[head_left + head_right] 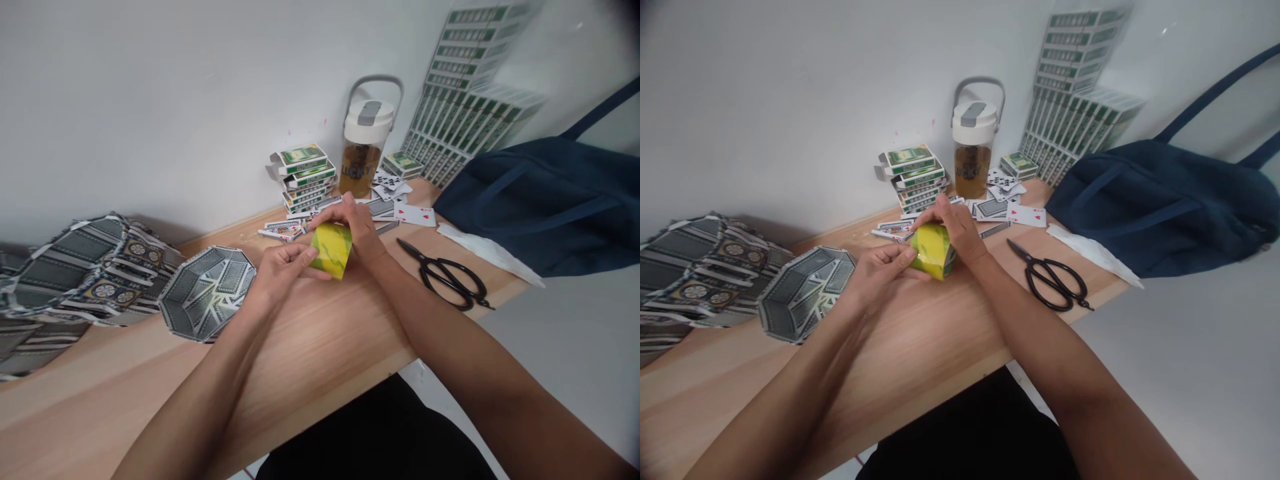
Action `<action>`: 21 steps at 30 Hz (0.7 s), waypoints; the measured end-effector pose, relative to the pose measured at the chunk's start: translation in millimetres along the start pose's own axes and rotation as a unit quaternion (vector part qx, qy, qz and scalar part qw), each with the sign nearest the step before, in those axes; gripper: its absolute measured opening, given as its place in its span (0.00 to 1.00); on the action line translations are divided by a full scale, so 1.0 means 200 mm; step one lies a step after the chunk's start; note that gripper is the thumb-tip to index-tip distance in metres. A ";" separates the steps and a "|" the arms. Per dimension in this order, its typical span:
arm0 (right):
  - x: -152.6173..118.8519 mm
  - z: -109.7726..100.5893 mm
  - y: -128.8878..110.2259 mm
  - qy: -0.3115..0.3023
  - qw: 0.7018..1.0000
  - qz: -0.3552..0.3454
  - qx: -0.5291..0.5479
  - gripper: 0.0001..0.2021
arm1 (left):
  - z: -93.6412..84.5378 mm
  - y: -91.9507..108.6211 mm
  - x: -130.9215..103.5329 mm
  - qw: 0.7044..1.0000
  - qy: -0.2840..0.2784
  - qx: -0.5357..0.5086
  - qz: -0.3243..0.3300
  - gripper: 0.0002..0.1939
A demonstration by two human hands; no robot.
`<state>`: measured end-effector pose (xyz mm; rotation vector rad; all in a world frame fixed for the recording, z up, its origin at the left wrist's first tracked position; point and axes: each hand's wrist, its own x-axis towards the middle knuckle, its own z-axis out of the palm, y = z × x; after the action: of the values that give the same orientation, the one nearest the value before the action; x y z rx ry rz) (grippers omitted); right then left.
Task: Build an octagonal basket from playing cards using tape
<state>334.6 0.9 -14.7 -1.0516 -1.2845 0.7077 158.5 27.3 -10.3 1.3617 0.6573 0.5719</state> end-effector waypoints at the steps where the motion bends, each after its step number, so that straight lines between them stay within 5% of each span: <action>1: 0.00 0.00 0.00 0.008 1.000 0.003 0.001 0.33 | -0.01 0.01 0.00 1.000 -0.008 0.007 0.002 0.19; 8: 0.00 0.01 -0.02 0.010 1.000 0.009 -0.016 0.37 | -0.01 0.08 -0.02 0.994 -0.035 0.099 0.014 0.16; 14: 0.00 -0.01 0.00 -0.013 1.000 0.005 0.001 0.34 | 0.04 0.09 -0.03 0.954 0.050 0.282 0.094 0.13; 21: 0.00 -0.01 0.00 -0.009 1.000 -0.002 -0.009 0.35 | 0.06 0.05 -0.04 0.945 0.087 0.291 0.118 0.16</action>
<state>337.7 1.0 -15.1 -1.0592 -1.3113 0.7054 162.0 14.3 2.0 1.9780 0.8534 0.7294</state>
